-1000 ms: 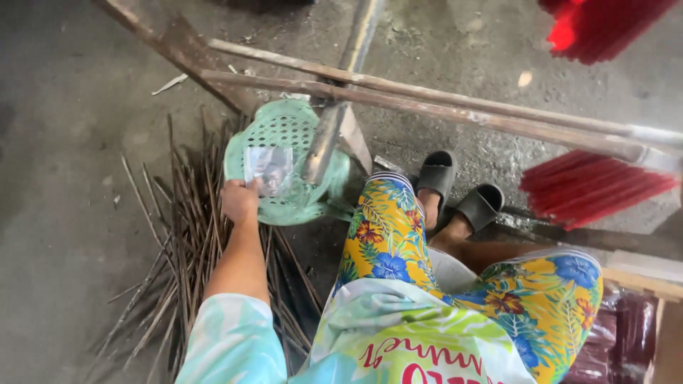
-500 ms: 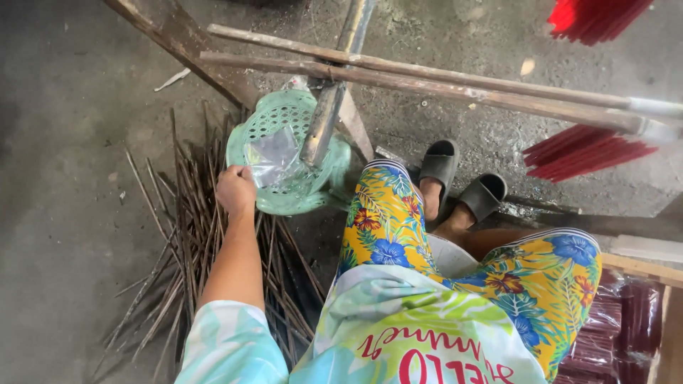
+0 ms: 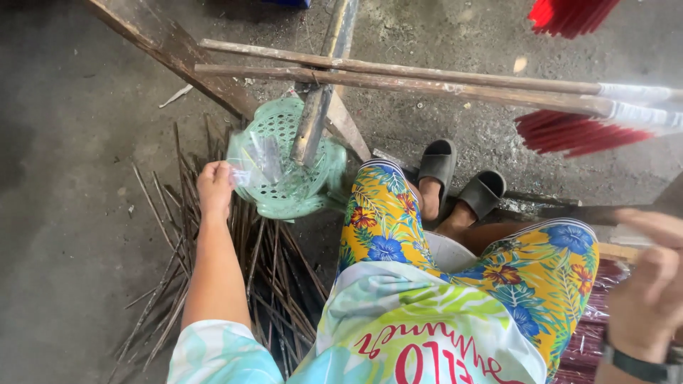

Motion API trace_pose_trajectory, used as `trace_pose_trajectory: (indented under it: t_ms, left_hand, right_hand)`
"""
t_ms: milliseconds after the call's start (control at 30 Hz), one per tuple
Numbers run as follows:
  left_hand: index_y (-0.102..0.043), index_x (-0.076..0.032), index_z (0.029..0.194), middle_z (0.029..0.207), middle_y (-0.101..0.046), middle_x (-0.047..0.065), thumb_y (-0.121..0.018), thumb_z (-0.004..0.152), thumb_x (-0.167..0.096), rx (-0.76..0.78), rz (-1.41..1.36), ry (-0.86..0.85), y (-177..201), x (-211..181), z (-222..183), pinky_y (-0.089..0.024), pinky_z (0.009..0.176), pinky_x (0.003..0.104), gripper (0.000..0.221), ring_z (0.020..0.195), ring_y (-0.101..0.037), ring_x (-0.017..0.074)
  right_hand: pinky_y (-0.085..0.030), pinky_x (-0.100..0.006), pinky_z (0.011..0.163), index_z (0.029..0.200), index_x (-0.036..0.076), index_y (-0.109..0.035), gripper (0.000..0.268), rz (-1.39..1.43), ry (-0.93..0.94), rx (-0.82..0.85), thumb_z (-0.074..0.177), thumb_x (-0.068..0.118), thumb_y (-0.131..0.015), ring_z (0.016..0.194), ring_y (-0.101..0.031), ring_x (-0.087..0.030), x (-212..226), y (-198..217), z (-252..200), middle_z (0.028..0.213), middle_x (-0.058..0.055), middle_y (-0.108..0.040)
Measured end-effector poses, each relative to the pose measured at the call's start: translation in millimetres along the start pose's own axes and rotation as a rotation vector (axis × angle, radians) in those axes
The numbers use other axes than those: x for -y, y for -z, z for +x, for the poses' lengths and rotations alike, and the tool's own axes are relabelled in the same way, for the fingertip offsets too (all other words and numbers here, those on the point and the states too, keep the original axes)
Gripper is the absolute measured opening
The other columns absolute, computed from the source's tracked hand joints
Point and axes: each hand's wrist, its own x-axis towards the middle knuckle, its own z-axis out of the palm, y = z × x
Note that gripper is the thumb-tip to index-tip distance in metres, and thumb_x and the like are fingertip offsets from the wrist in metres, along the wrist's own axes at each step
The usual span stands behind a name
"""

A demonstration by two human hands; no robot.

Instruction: Packaging bundles of red incense sticks into clear plastic bags and placing them into a wooden crate.

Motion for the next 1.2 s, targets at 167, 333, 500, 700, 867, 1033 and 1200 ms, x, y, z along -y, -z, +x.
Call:
trace_pose_trajectory:
  t_ms: [167, 333, 500, 700, 867, 1033, 1200]
  left_hand:
    - [-0.046, -0.013, 0.081, 0.09, -0.063, 0.005, -0.044, 0.084, -0.027, -0.056, -0.166, 0.032, 3, -39, -22, -0.043, 0.06, 0.021, 0.015, 0.076, -0.062, 0.0138]
    - [-0.045, -0.015, 0.083, 0.095, -0.065, 0.006, -0.045, 0.087, -0.037, 0.01, -0.248, -0.032, 10, -41, -24, -0.046, 0.063, 0.024, 0.022, 0.083, -0.065, 0.0189]
    - [-0.054, -0.002, 0.103, 0.102, -0.053, 0.011, -0.051, 0.081, -0.03, 0.112, -0.266, 0.178, 0, -99, -101, -0.048, 0.069, 0.029, 0.036, 0.089, -0.054, 0.0208]
    - [-0.052, -0.005, 0.081, 0.076, -0.062, 0.027, -0.047, 0.086, -0.02, 0.871, -0.512, 0.317, -75, -74, -171, -0.051, 0.045, 0.037, 0.017, 0.066, -0.063, 0.033]
    - [-0.052, -0.004, 0.065, 0.051, -0.044, 0.003, -0.052, 0.086, -0.018, 1.006, -0.455, 0.223, -128, -98, -244, -0.046, 0.046, 0.022, 0.026, 0.05, -0.051, 0.013]
    - [-0.056, -0.004, 0.075, 0.059, -0.048, 0.001, -0.051, 0.088, -0.019, 1.174, -0.179, -0.173, -147, -114, -256, -0.043, 0.053, 0.019, 0.02, 0.058, -0.044, 0.0065]
    - [-0.028, -0.001, 0.127, 0.11, -0.053, 0.022, -0.054, 0.064, -0.067, 1.139, 0.038, -0.594, -144, -144, -277, -0.038, 0.086, 0.044, 0.095, 0.101, -0.054, 0.0333]
  right_hand:
    - [-0.037, -0.03, 0.071, 0.096, 0.002, -0.059, 0.045, 0.086, -0.293, 0.09, 0.098, 0.036, -0.03, 0.078, -0.05, -0.018, -5, -23, -40, 0.097, -0.009, -0.059]
    - [-0.04, -0.029, 0.069, 0.09, 0.008, -0.061, 0.036, 0.199, -0.418, 0.286, 0.091, 0.031, -0.033, 0.081, -0.056, -0.017, 4, -48, -75, 0.095, -0.005, -0.061]
    - [-0.046, -0.023, 0.06, 0.091, 0.006, -0.061, 0.029, 0.381, -0.435, 0.422, 0.085, 0.024, -0.039, 0.072, -0.061, -0.013, 27, -72, -99, 0.086, -0.004, -0.065]
    - [-0.039, -0.031, 0.091, 0.125, 0.005, -0.033, 0.053, 0.568, -0.24, 0.502, 0.08, 0.026, -0.052, 0.115, -0.042, -0.018, 65, -82, -69, 0.128, -0.009, -0.041]
    - [-0.033, -0.041, 0.092, 0.117, 0.002, -0.04, 0.05, 0.723, -0.17, 0.244, 0.076, 0.021, -0.062, 0.116, -0.038, -0.027, 72, -73, -42, 0.124, -0.015, -0.04]
    - [-0.042, -0.032, 0.076, 0.074, 0.005, -0.057, 0.015, 0.74, -0.246, 0.122, 0.08, 0.018, -0.06, 0.082, -0.057, -0.019, 47, -69, -52, 0.09, -0.009, -0.061]
    - [-0.043, -0.032, 0.067, 0.066, 0.006, -0.05, 0.021, 0.558, -0.251, 0.082, 0.08, 0.017, -0.06, 0.068, -0.055, -0.021, 47, -58, -42, 0.075, -0.01, -0.058]
